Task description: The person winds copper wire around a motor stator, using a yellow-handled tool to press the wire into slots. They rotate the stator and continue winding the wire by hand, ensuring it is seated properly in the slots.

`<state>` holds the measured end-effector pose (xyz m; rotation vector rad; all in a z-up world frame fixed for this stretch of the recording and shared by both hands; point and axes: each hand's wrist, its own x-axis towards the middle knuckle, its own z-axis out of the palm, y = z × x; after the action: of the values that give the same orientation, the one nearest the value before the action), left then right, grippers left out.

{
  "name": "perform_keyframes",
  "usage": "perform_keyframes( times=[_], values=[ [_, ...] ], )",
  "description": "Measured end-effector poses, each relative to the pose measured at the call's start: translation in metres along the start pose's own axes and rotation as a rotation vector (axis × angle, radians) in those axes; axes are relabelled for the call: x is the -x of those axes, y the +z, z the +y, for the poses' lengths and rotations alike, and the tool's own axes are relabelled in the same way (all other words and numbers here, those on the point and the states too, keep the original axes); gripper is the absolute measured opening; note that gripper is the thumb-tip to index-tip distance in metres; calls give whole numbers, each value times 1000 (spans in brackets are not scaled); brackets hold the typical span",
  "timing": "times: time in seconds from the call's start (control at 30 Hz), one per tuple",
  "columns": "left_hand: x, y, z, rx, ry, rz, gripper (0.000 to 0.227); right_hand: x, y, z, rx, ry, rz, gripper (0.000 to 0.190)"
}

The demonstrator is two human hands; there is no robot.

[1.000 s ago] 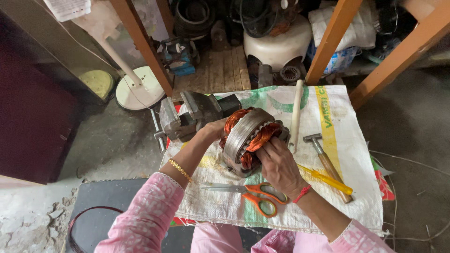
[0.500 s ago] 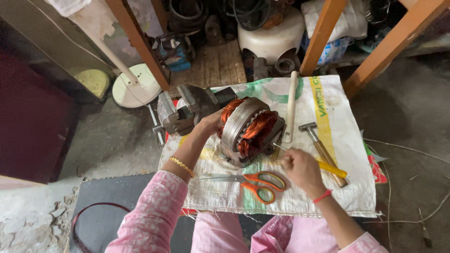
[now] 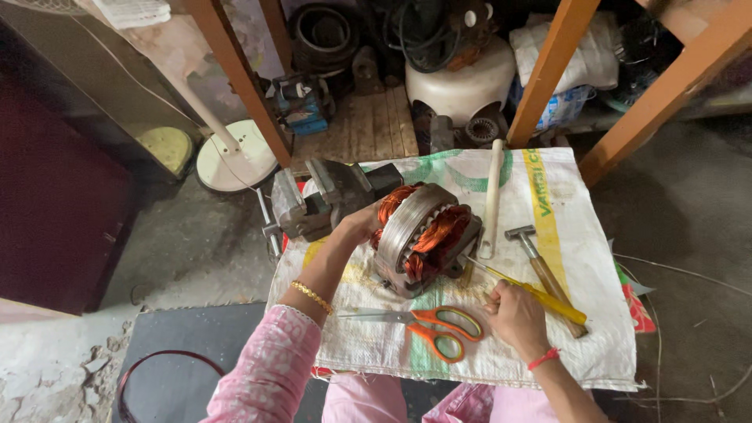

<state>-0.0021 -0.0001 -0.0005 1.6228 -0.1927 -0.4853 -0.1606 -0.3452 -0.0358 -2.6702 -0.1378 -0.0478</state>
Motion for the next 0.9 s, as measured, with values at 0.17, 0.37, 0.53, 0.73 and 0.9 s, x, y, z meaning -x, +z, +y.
perform_keyframes(
  times=[0.17,0.37,0.53,0.73,0.9],
  values=[
    [-1,1,3,-10,-70,42,99,-3,0,0,33,25,-94,14],
    [-4,-3,-2,-67,93,-50,100,-8,-57,-57,-957,-28,57,3],
    [-1,2,7,-2,197,-132,96,-23,-91,-120,-1069,-339,226,27],
    [10,12,28,-64,206,-157,85,-26,-95,-135,-600,-620,329,17],
    [19,21,44,-63,207,-153,80,-34,-105,-141,-412,-675,271,32]
  ],
)
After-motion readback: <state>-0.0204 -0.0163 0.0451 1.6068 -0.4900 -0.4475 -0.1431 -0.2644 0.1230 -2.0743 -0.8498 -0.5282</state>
